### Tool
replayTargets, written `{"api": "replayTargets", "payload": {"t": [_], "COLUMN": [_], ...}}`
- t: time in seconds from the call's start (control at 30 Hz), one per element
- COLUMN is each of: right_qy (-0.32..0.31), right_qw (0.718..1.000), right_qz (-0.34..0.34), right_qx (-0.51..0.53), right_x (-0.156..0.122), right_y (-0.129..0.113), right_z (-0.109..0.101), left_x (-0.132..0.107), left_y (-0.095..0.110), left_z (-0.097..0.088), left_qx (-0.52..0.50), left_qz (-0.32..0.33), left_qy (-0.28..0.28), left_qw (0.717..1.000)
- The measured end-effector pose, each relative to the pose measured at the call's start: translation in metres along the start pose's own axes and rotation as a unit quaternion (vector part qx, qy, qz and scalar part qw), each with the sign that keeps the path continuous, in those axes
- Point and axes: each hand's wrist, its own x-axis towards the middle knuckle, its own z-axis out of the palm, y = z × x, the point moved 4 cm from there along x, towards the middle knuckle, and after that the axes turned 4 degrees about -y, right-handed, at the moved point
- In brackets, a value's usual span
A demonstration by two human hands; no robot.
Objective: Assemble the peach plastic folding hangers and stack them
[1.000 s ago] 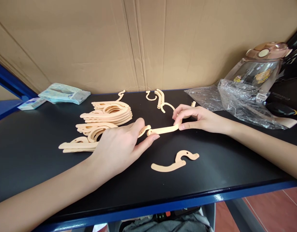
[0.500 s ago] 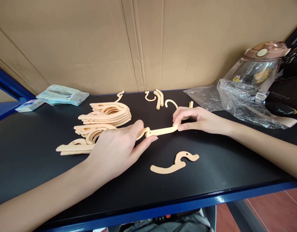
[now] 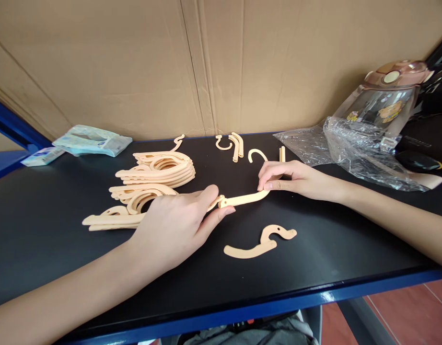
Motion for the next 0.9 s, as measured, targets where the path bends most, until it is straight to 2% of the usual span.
{"api": "replayTargets", "payload": {"t": [0.13,0.3,0.53,0.73,0.9], "right_qy": [-0.016,-0.034,-0.047,-0.058,-0.059], "right_qw": [1.0,0.998,0.998,0.997,0.998], "right_qz": [0.013,0.031,0.025,0.029,0.021], "right_qx": [-0.001,0.036,0.024,0.049,0.031], "right_x": [-0.002,-0.004,-0.004,-0.005,-0.005], "right_y": [-0.001,0.0,-0.002,-0.001,-0.003], "right_z": [0.003,0.007,0.008,0.009,0.008], "left_x": [0.0,-0.001,-0.003,-0.004,-0.004], "left_y": [0.0,0.003,0.007,0.009,0.01], "left_z": [0.0,-0.001,-0.006,-0.006,-0.007], "left_qx": [0.019,0.06,0.149,0.139,0.135], "left_qz": [0.005,0.031,0.087,0.11,0.127], "left_qy": [0.002,0.037,0.097,0.097,0.108], "left_qw": [1.0,0.997,0.98,0.979,0.977]}}
